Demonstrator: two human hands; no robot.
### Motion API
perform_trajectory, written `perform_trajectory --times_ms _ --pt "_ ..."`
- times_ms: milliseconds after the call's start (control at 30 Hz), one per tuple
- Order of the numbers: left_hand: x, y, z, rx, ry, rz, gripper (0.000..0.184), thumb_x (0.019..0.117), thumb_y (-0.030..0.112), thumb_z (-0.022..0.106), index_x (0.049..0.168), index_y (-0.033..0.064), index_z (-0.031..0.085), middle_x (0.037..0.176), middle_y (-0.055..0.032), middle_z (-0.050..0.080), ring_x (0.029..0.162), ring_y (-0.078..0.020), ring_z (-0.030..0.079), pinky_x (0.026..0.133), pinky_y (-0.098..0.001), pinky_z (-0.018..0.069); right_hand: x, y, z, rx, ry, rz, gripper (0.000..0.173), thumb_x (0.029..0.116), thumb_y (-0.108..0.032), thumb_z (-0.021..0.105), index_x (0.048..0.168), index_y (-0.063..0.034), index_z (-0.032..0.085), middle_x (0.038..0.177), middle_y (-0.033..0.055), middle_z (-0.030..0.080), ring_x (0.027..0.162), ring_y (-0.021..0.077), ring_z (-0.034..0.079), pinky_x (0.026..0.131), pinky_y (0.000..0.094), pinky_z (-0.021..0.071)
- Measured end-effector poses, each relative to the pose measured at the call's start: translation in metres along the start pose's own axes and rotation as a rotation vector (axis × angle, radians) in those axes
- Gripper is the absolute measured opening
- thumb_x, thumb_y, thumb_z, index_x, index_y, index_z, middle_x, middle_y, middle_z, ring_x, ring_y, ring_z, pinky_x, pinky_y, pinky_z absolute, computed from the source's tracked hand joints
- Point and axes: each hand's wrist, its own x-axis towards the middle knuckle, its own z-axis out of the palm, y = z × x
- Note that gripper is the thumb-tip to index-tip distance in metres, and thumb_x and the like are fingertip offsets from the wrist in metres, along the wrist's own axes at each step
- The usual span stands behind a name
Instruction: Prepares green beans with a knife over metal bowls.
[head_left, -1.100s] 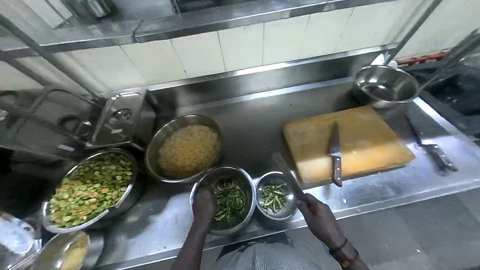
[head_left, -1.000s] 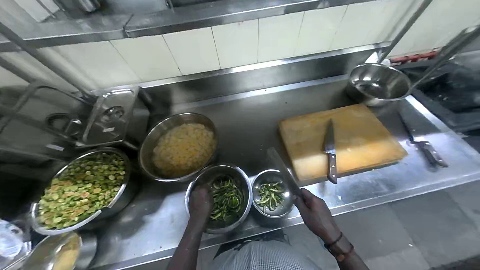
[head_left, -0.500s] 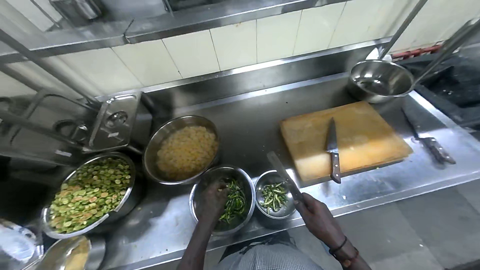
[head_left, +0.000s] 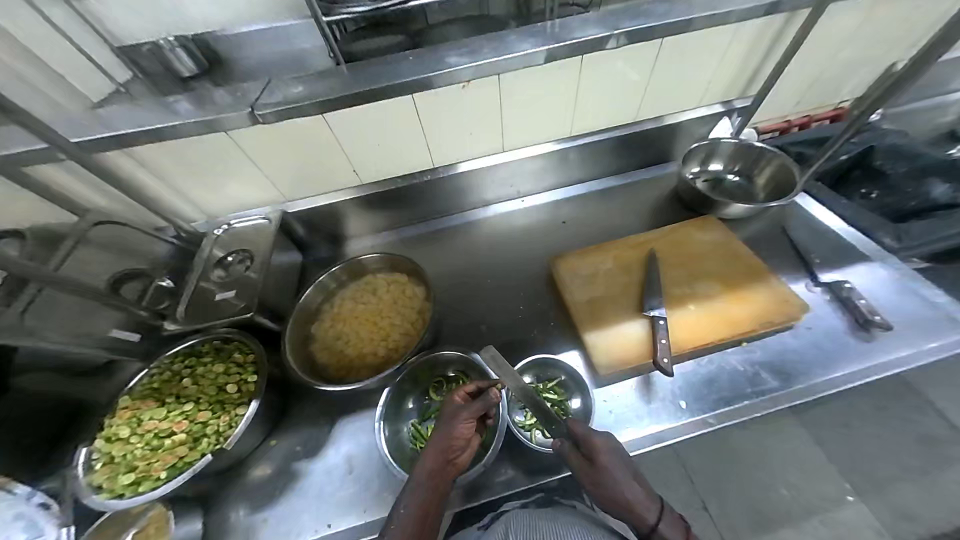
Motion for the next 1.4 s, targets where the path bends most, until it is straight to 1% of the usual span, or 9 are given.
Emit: perform_trajectory --times_ms 133,267,600,800,967,1100,1200,1267,1400 --pt "-0.001 0.001 0.001 0.015 0.009 -0.017 0.005 0.0973 -0.002 0.062 0.098 -0.0023 0.067 0.083 -0.0111 0.065 0.066 -0.014 0.06 0.063 -0.0255 0.0536 0.0 -0.002 -0.001 -0.047 -0.023 0.011 0.037 0.1053 -0.041 0.048 0.11 -0.0084 0.064 0.077 0.0086 0.06 0.071 0.026 0.062 0.068 0.0478 0.051" --pt "-0.001 0.002 0.002 0.039 0.018 -0.007 0.005 0.0969 -0.001 0.064 0.093 -0.0016 0.066 0.08 -0.0101 0.064 0.068 -0.0151 0.061 0.065 -0.0268 0.0541 0.0 -0.009 -0.001 -0.141 -0.035 0.032 0.038 0.1061 -0.041 0.045 0.113 -0.0091 0.065 0.082 0.0119 0.065 0.079 0.0304 0.066 0.074 0.0517 0.0529" --pt "-0.001 0.005 0.006 0.063 0.027 -0.001 0.004 0.0953 -0.004 0.064 0.093 -0.0027 0.068 0.086 -0.0122 0.067 0.068 -0.0141 0.06 0.064 -0.0252 0.0533 0.001 -0.014 -0.004 -0.195 -0.006 0.026 0.038 0.1066 -0.04 0.043 0.115 -0.0092 0.065 0.084 0.0127 0.067 0.082 0.0315 0.068 0.075 0.0518 0.0534" --pt "0.0 0.002 0.011 0.133 -0.026 0.002 0.011 0.092 -0.001 0.069 0.082 0.0013 0.066 0.074 -0.0051 0.062 0.063 -0.0099 0.055 0.059 -0.0231 0.0486 0.003 -0.018 -0.004 -0.199 -0.066 0.044 0.038 0.1072 -0.039 0.043 0.117 -0.008 0.063 0.086 0.0141 0.066 0.085 0.0328 0.068 0.077 0.0524 0.054" --pt "-0.001 -0.001 0.019 0.043 -0.067 -0.089 0.006 0.092 -0.005 0.067 0.09 0.0001 0.065 0.079 -0.0068 0.064 0.066 -0.0111 0.059 0.062 -0.0244 0.0525 0.006 -0.02 -0.003 -0.185 -0.081 0.038 0.037 0.1071 -0.037 0.043 0.118 -0.0076 0.062 0.087 0.0144 0.066 0.085 0.0329 0.068 0.078 0.0526 0.054" --pt "0.0 -0.006 0.019 -0.049 -0.091 -0.13 0.006 0.0937 -0.004 0.066 0.099 -0.0018 0.065 0.088 -0.0111 0.068 0.074 -0.0161 0.065 0.071 -0.0301 0.0576 0.009 -0.022 -0.002 -0.182 -0.091 0.045 0.038 0.1074 -0.037 0.043 0.118 -0.0072 0.063 0.088 0.0145 0.067 0.086 0.0324 0.068 0.079 0.052 0.054" --pt "-0.002 -0.012 0.017 -0.217 -0.119 -0.136 0.015 0.1006 0.0 0.056 0.114 -0.0055 0.062 0.106 -0.0201 0.07 0.09 -0.0269 0.07 0.088 -0.0427 0.0591 0.009 -0.018 0.002 -0.108 -0.015 0.023 0.038 0.107 -0.038 0.044 0.115 -0.0073 0.064 0.081 0.0118 0.065 0.077 0.0291 0.066 0.074 0.0492 0.0535" --pt "-0.004 -0.017 0.019 -0.31 -0.071 -0.124 0.012 0.1028 0.001 0.053 0.109 -0.0061 0.061 0.101 -0.022 0.071 0.091 -0.0312 0.072 0.089 -0.0476 0.0598 0.01 -0.017 0.003 -0.072 0.022 0.013 0.037 0.1066 -0.039 0.045 0.113 -0.008 0.065 0.079 0.0101 0.064 0.074 0.0273 0.065 0.072 0.048 0.053" --pt "-0.007 -0.014 0.025 -0.25 -0.024 -0.091 0.011 0.102 -0.002 0.054 0.097 -0.006 0.062 0.09 -0.0205 0.072 0.082 -0.0299 0.073 0.084 -0.0452 0.0621 0.009 -0.017 0.001 -0.091 -0.02 0.029 0.037 0.1071 -0.039 0.044 0.114 -0.0079 0.063 0.08 0.0103 0.062 0.075 0.0278 0.065 0.072 0.0482 0.0529"
